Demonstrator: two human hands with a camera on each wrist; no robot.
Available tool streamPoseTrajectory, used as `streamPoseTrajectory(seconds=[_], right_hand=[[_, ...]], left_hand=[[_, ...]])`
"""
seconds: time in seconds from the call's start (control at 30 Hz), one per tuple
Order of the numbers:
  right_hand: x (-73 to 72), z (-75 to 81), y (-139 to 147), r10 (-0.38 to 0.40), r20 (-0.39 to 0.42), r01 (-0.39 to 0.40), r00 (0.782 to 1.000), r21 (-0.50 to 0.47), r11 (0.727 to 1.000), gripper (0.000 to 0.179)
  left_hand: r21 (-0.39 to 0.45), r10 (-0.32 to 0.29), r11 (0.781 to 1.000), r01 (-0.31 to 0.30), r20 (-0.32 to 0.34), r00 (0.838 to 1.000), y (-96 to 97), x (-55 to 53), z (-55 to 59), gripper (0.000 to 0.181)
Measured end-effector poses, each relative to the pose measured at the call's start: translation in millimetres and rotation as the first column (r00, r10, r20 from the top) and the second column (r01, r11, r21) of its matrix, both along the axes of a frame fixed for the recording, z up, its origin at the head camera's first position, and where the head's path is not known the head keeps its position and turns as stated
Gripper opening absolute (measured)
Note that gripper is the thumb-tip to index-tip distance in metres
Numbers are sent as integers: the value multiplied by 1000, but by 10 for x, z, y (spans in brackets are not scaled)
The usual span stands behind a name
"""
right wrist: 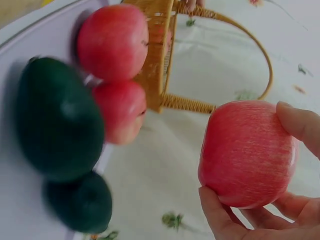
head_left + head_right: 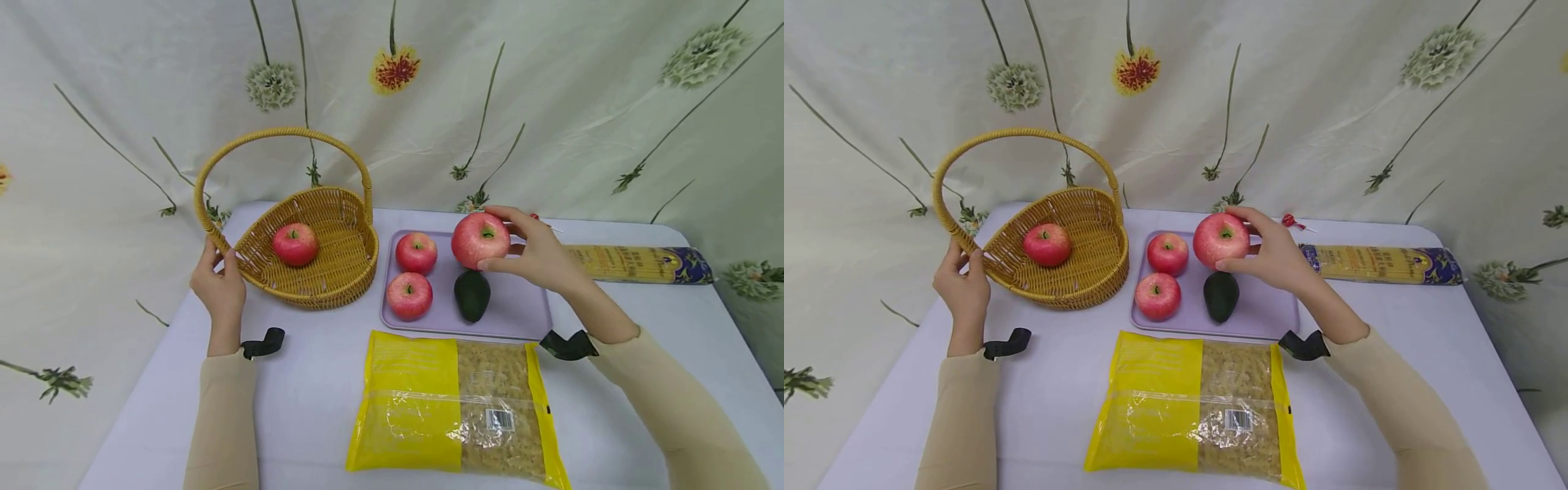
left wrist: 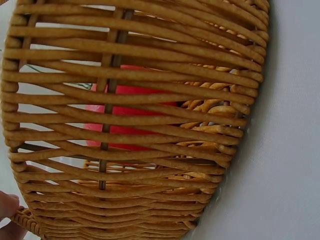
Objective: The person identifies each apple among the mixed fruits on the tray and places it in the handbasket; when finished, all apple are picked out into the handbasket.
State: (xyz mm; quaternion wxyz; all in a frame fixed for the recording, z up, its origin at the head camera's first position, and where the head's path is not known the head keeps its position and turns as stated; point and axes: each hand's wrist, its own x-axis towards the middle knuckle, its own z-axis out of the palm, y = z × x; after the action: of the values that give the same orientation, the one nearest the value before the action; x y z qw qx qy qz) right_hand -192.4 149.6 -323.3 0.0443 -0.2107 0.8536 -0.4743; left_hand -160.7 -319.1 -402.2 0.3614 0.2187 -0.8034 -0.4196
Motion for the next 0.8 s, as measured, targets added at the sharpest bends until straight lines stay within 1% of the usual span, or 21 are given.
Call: streamPoseTrajectory(seconds=[0.13, 0.27, 0.37, 0.47, 0.6, 0.8], right_hand=[[-54, 38, -290, 90, -3, -90, 996, -16, 996, 78], [-110, 77, -659, 177, 2, -176, 984, -44, 983, 79], [-165, 80, -961, 223, 6, -222, 975, -63, 973, 80], [-222, 48, -1259, 246, 26, -244, 969, -43, 969, 80], [-257, -8, -1623, 264, 58, -265, 963, -5, 964, 82], [-286, -165, -2066, 294, 64, -297, 954, 32, 954, 80]], left_hand=[[1, -1, 1000, 1, 5, 1000, 11, -4, 8, 41], [-1, -1, 1000, 1, 6, 1000, 10, -6, 3, 40], [-2, 3, 1000, -3, 5, 1000, 2, -6, -8, 41], [2, 7, 1000, -7, 4, 1000, -7, -9, -13, 41], [2, 7, 1000, -7, -1, 1000, -11, -15, -13, 41], [-4, 5, 1000, -5, 2, 1000, -7, -12, -19, 41]])
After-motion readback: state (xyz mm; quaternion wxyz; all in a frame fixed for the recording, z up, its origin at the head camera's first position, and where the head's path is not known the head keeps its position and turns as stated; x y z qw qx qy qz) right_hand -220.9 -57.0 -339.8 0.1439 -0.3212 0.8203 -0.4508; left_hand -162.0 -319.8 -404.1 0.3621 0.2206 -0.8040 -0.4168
